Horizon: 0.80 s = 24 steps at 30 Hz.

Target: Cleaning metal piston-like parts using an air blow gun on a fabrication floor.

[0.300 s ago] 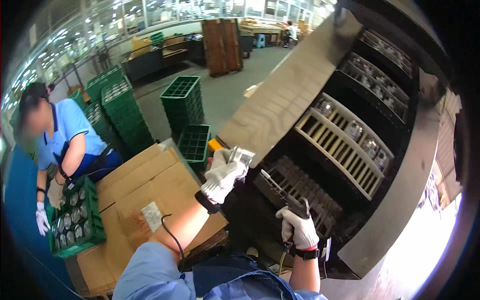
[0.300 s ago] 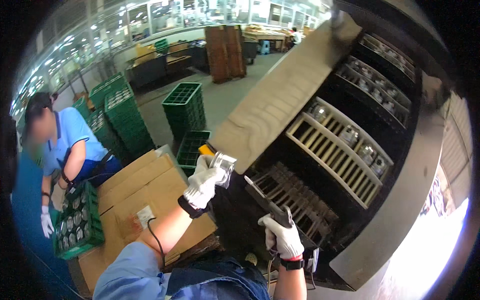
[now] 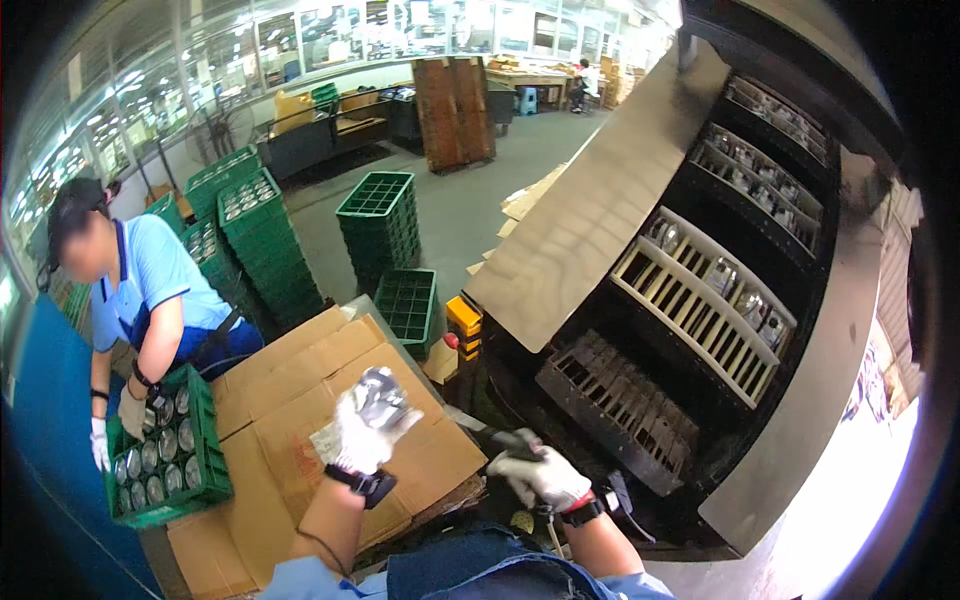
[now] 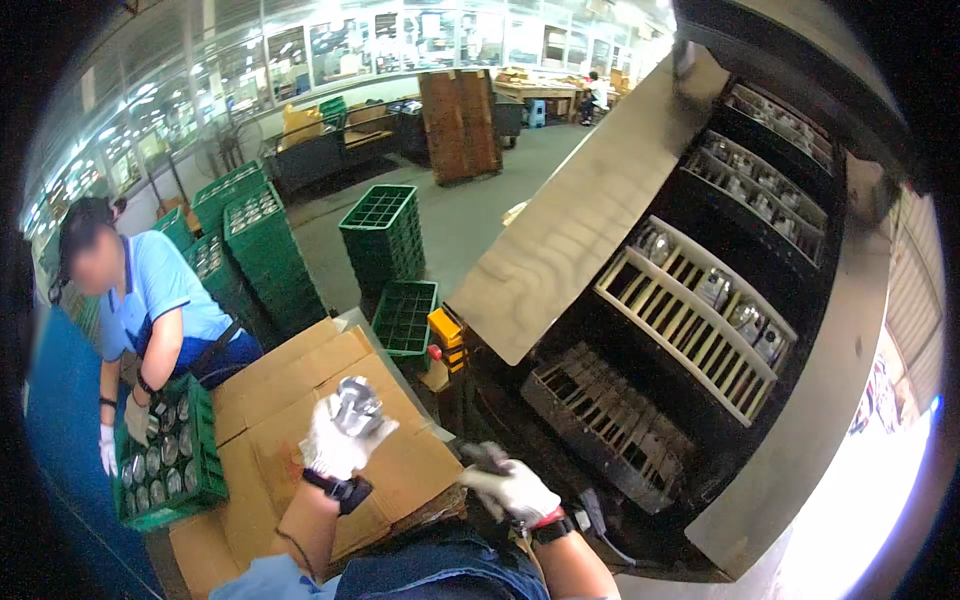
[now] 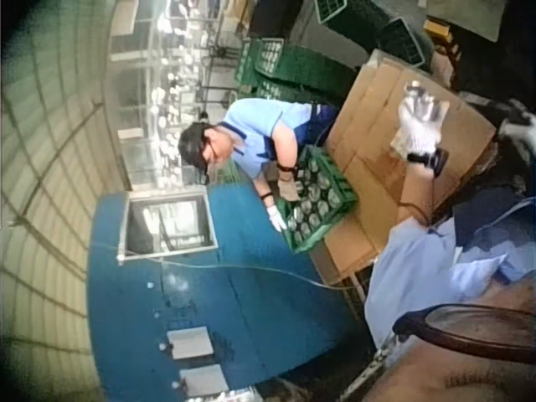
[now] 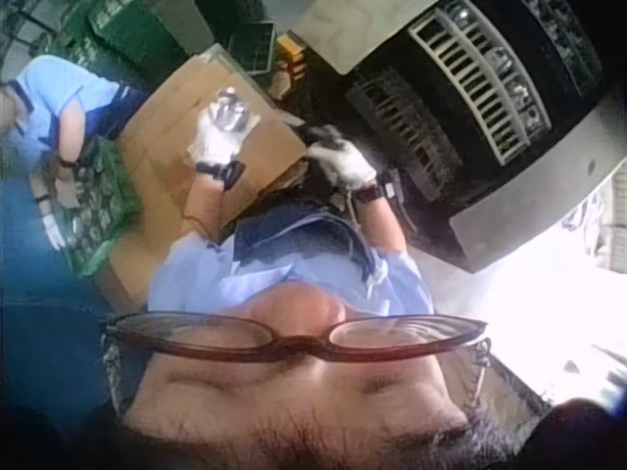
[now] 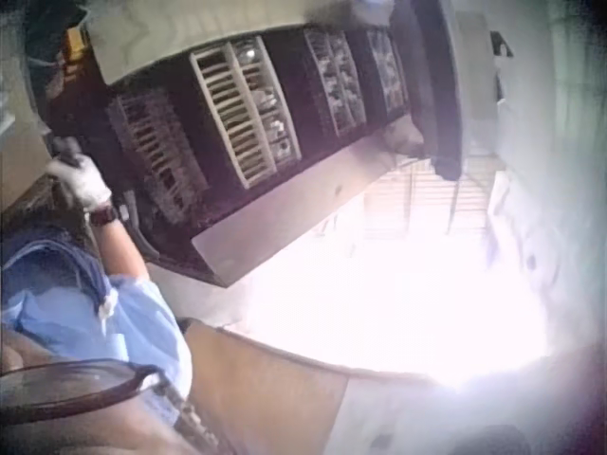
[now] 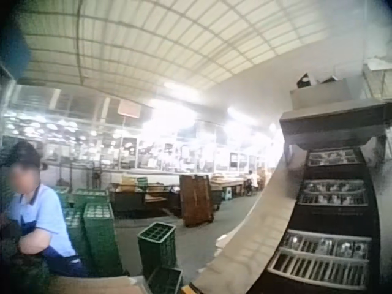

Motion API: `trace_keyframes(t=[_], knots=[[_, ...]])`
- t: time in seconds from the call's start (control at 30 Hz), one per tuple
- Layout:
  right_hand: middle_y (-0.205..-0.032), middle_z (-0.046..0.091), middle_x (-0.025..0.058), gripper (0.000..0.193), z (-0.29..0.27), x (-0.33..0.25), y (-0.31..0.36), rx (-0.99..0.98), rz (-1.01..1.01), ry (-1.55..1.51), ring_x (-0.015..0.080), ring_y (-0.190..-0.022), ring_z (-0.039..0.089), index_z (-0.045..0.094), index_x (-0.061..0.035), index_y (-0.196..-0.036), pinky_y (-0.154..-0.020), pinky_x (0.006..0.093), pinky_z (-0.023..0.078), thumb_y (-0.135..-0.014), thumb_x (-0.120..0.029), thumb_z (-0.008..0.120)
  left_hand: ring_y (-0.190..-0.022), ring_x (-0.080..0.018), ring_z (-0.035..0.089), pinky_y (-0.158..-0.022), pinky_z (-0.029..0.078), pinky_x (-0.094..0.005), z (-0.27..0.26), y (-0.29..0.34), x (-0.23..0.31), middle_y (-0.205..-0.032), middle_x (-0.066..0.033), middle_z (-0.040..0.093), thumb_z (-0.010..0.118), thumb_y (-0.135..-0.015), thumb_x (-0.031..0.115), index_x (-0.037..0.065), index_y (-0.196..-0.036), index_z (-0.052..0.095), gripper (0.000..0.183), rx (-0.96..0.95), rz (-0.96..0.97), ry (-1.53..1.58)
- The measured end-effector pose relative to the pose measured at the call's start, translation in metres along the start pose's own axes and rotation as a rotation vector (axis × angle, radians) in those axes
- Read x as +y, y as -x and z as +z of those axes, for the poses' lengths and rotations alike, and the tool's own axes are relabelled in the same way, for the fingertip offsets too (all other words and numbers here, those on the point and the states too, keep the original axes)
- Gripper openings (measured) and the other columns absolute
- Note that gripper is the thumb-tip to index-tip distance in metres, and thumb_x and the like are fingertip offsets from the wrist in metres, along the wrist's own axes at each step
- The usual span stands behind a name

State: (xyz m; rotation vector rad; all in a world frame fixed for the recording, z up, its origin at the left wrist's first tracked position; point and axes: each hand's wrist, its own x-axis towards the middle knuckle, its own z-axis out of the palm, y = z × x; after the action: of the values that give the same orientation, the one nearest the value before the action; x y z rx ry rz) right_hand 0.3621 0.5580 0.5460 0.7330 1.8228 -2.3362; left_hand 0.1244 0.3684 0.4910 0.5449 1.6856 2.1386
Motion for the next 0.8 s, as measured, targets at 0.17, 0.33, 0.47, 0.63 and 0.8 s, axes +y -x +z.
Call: trace_keyframes(t=[0.17,0.33,0.47,0.63,0.8], knots=[[-0.056,0.052,-0.0025,0.030,0.042,0.006,-0.032,-0.291,0.037,0.281,0.0079,-0.042,0.048,0.064,-0.0097,-0.086,-0.038,0.0274,0.037,-0.090,-0.038,0.071,-0.076,-0.0178,0.063,-0.063,0.056,-0.0348,-0.059,0.024,0.018,-0.102,-0.0074,0.064,0.064,-0.091,0.019,0.017,-0.137,0.048,0.049,0.253,-0.072,0.117],[-0.061,0.056,0.0023,0.033,0.028,0.012,-0.031,-0.375,0.009,0.282,0.0099,-0.045,0.050,0.065,-0.0055,-0.086,-0.041,0.0285,0.042,-0.089,-0.038,0.069,-0.117,-0.0403,0.053,-0.098,0.047,-0.0498,-0.048,0.022,0.042,-0.127,-0.0234,0.052,0.082,-0.061,0.026,0.014,-0.150,0.035,0.101,0.448,-0.221,-1.491],[-0.071,0.062,0.0007,0.040,-0.021,-0.018,0.013,0.066,-0.083,0.380,0.0065,-0.057,0.049,0.068,-0.0086,-0.116,-0.049,0.0264,0.042,-0.090,-0.038,0.067,-0.128,-0.0439,0.046,-0.105,0.041,-0.0502,-0.056,0.014,0.033,-0.136,-0.0259,0.046,0.084,-0.054,0.033,0.011,-0.149,0.036,0.110,0.369,-0.563,-1.451],[-0.066,0.056,-0.0026,0.030,-0.126,-0.040,0.112,0.701,-0.142,-0.090,0.0080,-0.048,0.050,0.067,-0.0101,-0.113,-0.042,0.0257,0.042,-0.090,-0.030,0.070,-0.133,-0.0434,0.042,-0.111,0.035,-0.0499,-0.010,-0.021,0.043,-0.137,-0.0282,0.049,0.080,-0.073,0.037,0.006,-0.147,0.039,0.091,0.359,-0.094,-1.555],[-0.059,0.057,0.0008,0.023,-0.196,-0.048,0.199,1.387,-0.280,-0.058,0.0100,-0.044,0.052,0.065,-0.0055,-0.090,-0.042,0.0260,0.041,-0.089,-0.028,0.069,-0.113,-0.0413,0.054,-0.101,0.043,-0.0502,0.166,-0.069,0.062,-0.122,-0.0232,0.060,0.081,-0.079,0.032,0.000,-0.129,0.053,0.066,-0.086,0.594,-1.031]])
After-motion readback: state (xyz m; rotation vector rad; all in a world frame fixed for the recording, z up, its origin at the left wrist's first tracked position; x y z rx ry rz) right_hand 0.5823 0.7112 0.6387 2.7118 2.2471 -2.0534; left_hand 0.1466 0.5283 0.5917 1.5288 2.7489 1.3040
